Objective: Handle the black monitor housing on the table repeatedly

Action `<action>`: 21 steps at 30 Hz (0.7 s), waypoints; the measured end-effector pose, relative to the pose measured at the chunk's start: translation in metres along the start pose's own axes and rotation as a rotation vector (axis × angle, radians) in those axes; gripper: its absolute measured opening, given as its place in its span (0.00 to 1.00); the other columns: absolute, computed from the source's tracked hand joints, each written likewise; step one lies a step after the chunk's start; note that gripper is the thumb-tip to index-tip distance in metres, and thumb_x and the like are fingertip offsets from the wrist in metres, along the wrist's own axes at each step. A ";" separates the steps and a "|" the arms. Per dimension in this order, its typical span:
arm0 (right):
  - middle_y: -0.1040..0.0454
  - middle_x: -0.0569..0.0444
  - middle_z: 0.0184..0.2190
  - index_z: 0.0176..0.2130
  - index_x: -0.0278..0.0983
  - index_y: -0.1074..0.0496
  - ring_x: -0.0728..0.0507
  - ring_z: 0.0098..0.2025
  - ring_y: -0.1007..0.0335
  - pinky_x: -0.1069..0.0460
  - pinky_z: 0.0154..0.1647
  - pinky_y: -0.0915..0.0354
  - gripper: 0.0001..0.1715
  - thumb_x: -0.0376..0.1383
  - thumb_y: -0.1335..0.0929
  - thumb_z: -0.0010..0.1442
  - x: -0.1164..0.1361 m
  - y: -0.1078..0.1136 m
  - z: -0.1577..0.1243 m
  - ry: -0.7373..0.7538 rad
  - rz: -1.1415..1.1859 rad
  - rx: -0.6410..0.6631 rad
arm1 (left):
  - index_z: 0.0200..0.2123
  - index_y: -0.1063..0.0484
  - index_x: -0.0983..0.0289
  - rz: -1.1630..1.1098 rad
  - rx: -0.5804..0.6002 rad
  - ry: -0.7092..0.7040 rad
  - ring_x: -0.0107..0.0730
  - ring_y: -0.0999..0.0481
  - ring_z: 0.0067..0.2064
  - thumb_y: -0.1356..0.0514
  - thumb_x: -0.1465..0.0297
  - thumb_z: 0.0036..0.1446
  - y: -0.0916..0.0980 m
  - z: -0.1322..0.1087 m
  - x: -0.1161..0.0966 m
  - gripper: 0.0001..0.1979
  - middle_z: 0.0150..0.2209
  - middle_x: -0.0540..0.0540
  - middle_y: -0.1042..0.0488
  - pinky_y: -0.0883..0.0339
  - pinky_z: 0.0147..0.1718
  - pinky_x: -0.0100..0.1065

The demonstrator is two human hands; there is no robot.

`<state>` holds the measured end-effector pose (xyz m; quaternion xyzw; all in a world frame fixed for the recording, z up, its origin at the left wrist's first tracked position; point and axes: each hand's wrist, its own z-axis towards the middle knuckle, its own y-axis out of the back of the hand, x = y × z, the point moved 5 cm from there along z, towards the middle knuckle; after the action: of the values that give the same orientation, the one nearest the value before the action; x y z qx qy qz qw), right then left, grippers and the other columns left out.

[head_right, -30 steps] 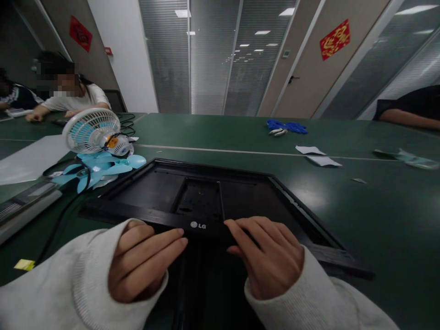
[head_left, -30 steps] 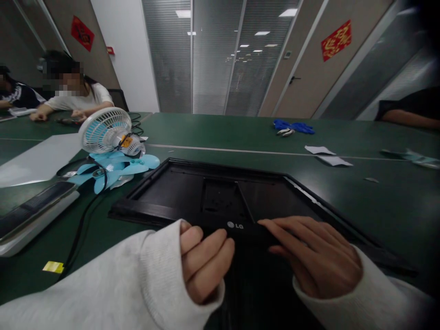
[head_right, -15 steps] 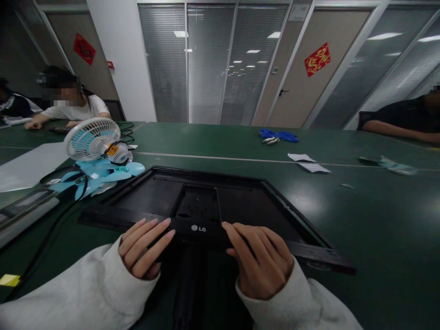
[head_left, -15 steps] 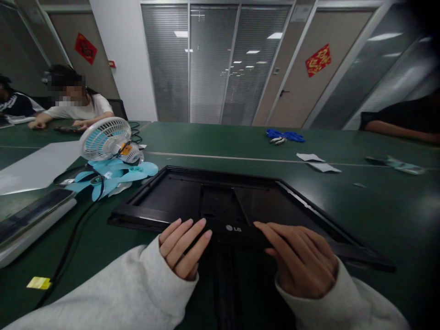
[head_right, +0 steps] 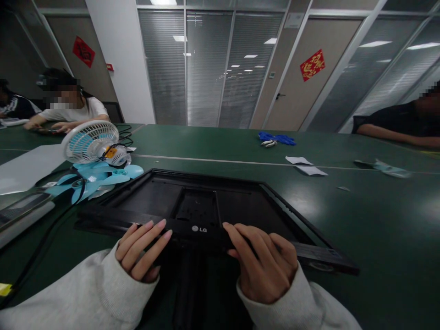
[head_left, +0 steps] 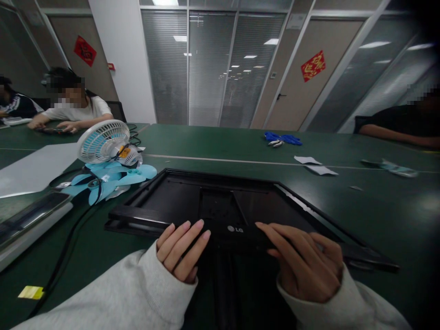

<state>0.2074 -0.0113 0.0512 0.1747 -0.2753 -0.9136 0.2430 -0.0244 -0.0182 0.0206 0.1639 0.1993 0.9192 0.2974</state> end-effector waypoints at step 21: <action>0.25 0.55 0.41 0.52 0.41 0.30 0.49 0.36 0.27 0.47 0.39 0.52 0.19 0.31 0.36 0.61 0.000 0.002 0.002 -0.069 -0.024 0.030 | 0.58 0.37 0.63 0.002 0.042 0.053 0.37 0.36 0.57 0.54 0.67 0.66 -0.001 -0.003 -0.004 0.19 0.56 0.56 0.33 0.49 0.61 0.40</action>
<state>0.2076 -0.0123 0.0539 0.1498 -0.2950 -0.9177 0.2198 -0.0218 -0.0207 0.0168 0.1460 0.2264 0.9191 0.2877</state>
